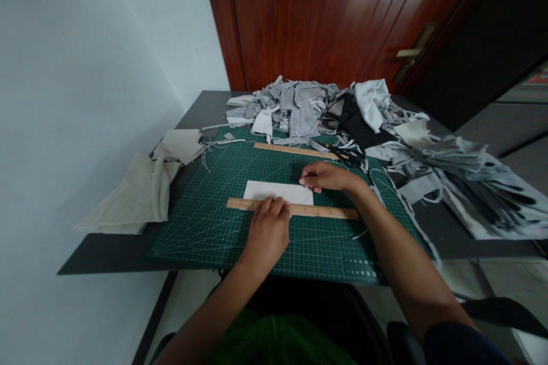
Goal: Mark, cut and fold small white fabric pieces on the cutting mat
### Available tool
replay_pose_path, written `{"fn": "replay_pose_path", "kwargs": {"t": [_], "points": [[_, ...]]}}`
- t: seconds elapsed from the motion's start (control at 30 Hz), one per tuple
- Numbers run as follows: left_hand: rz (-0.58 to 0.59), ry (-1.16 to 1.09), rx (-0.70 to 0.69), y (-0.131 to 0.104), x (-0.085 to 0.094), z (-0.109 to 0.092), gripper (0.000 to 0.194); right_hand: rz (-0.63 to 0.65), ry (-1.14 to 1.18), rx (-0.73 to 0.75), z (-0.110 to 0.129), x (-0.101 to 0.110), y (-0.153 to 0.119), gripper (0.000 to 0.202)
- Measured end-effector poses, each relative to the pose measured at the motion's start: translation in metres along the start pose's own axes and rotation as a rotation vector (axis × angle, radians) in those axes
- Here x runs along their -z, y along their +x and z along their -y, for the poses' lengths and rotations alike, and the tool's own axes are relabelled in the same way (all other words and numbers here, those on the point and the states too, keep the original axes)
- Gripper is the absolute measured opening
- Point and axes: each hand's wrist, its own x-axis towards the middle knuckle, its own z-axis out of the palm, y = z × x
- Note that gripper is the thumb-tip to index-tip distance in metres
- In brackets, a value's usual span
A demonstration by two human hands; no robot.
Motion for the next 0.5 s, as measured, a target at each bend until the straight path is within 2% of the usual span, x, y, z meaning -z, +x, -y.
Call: {"fn": "replay_pose_path", "kwargs": {"t": [0.23, 0.4, 0.5], "points": [[-0.006, 0.011, -0.004, -0.0002, -0.0021, 0.0012, 0.025, -0.027, 0.038, -0.023, 0.0025, -0.0002, -0.0007, 0.038], [-0.016, -0.009, -0.010, -0.0001, -0.0028, 0.0020, 0.024, -0.125, 0.029, -0.034, -0.0018, 0.0016, 0.0009, 0.034], [-0.030, -0.012, -0.017, -0.0001, -0.0028, 0.0022, 0.024, -0.129, -0.007, -0.029, -0.0036, 0.0027, 0.0009, 0.033]]}}
